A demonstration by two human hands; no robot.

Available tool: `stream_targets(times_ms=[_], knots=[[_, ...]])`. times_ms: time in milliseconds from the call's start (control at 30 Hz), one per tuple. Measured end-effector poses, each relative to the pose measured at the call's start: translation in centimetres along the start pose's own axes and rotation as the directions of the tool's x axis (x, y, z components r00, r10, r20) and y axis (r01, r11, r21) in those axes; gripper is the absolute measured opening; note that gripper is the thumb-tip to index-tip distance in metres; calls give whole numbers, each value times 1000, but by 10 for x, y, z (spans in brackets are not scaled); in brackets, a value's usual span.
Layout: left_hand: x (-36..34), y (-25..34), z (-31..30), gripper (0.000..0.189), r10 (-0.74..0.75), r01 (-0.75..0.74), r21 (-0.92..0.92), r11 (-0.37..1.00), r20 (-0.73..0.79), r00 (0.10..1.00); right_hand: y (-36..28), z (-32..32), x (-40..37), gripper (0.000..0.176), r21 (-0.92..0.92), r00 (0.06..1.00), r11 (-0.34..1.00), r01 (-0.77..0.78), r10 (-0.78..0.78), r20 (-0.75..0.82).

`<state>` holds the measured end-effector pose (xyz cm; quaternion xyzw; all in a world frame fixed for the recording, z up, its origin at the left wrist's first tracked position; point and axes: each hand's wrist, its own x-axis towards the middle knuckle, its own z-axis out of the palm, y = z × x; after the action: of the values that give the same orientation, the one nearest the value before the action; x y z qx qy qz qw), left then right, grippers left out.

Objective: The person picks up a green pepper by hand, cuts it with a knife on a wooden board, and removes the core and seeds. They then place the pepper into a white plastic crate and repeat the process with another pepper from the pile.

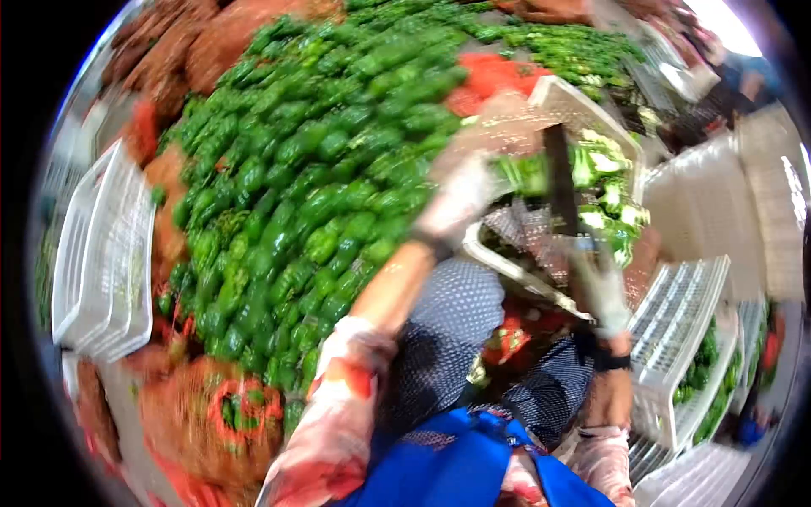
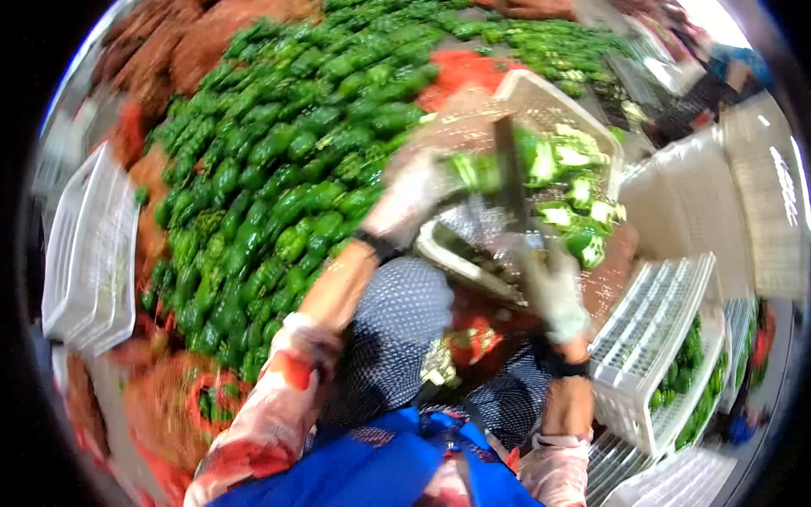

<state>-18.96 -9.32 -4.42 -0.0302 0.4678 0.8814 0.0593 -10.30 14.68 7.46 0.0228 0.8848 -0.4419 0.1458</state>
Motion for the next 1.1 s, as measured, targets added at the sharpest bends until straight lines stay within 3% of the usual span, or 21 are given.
stream_targets(times_ms=[33, 67, 100, 133, 167, 200, 267, 300, 367, 400, 467, 567, 633, 700, 733, 800, 867, 900, 933, 967, 1100], knots=[[-9, 5, 5, 34, 64, -7, 557, 831, -84, 994, -4, 3, -3, 42, -23, 989, 988, 150, -150, 9], [-14, 16, 9, 42, 195, 22, 890, 456, -124, 973, -7, 6, -5, 41, -46, 954, 953, 300, -299, 18], [-10, 3, -1, 41, 290, -55, 885, 463, -93, 952, -11, 9, -6, 40, -66, 898, 896, 440, -439, 26], [-10, -4, -9, 41, 382, -131, 880, 457, -61, 922, -35, 15, -15, 40, 196, 979, 965, 171, -190, 78], [-18, -12, -27, 38, 236, -144, 547, 825, -102, 966, -30, 17, -10, 41, 219, 972, 971, 100, -143, 189], [-40, -1, -36, 37, 132, -59, 424, 904, -145, 981, -27, 23, -4, 41, 78, 960, 983, 169, -182, 214], [-89, 20, -59, 35, 10, 89, 367, 926, -258, 966, -23, 34, 9, 41, -146, 933, 950, 276, -228, 280], [-112, 24, -80, 35, 5, 129, 391, 911, -322, 947, -18, 36, 14, 41, -161, 933, 946, 283, -232, 274], [-153, 3, -160, 41, 32, 137, 385, 913, -401, 915, -4, 36, 23, 41, 18, 958, 984, 179, -178, 224], [-185, 21, -162, 43, 17, 132, 265, 955, -493, 870, 3, 33, 25, 41, 104, 970, 987, 122, -141, 197], [-211, 19, -234, 42, -51, 414, 393, 821, -672, 739, 4, 24, 18, 43, 48, 980, 991, 127, -133, 146], [-256, -50, -404, 50, 163, 374, 773, 512, -515, 842, 21, 17, 12, 46, 36, 988, 997, 74, -78, 134], [-254, -58, -398, 52, 159, 462, 774, 434, -570, 806, 28, 17, 8, 46, 97, 991, 995, 21, -33, 129], [-243, -73, -391, 54, 122, 503, 661, 556, -664, 738, 25, 18, 8, 46, 78, 991, 997, -30, 20, 130], [-233, -61, -357, 56, 32, 501, 483, 718, -742, 670, 25, 19, 9, 46, 57, 992, 998, 0, -7, 130], [-212, -38, -287, 59, -149, 375, 56, 925, -856, 495, 26, 18, 9, 46, 4, 990, 998, 55, -55, 131], [-209, -58, -308, 59, -144, 178, -53, 983, -823, 549, 24, 18, 7, 45, 38, 993, 999, 12, -17, 121], [-207, -50, -301, 59, -211, 103, -184, 978, -828, 519, 27, 18, 9, 45, 32, 992, 999, 0, -4, 129], [-210, -68, -325, 51, -38, 199, 115, 973, -776, 630, 28, 18, 11, 44, 28, 990, 1000, -10, 6, 140], [-218, -100, -368, 44, 102, 247, 412, 877, -662, 742, 22, 21, 9, 45, 56, 991, 998, 4, -12, 133], [-197, -65, -305, 53, -51, 268, 171, 948, -750, 660, 23, 20, 9, 45, 63, 990, 998, -2, -7, 141]])
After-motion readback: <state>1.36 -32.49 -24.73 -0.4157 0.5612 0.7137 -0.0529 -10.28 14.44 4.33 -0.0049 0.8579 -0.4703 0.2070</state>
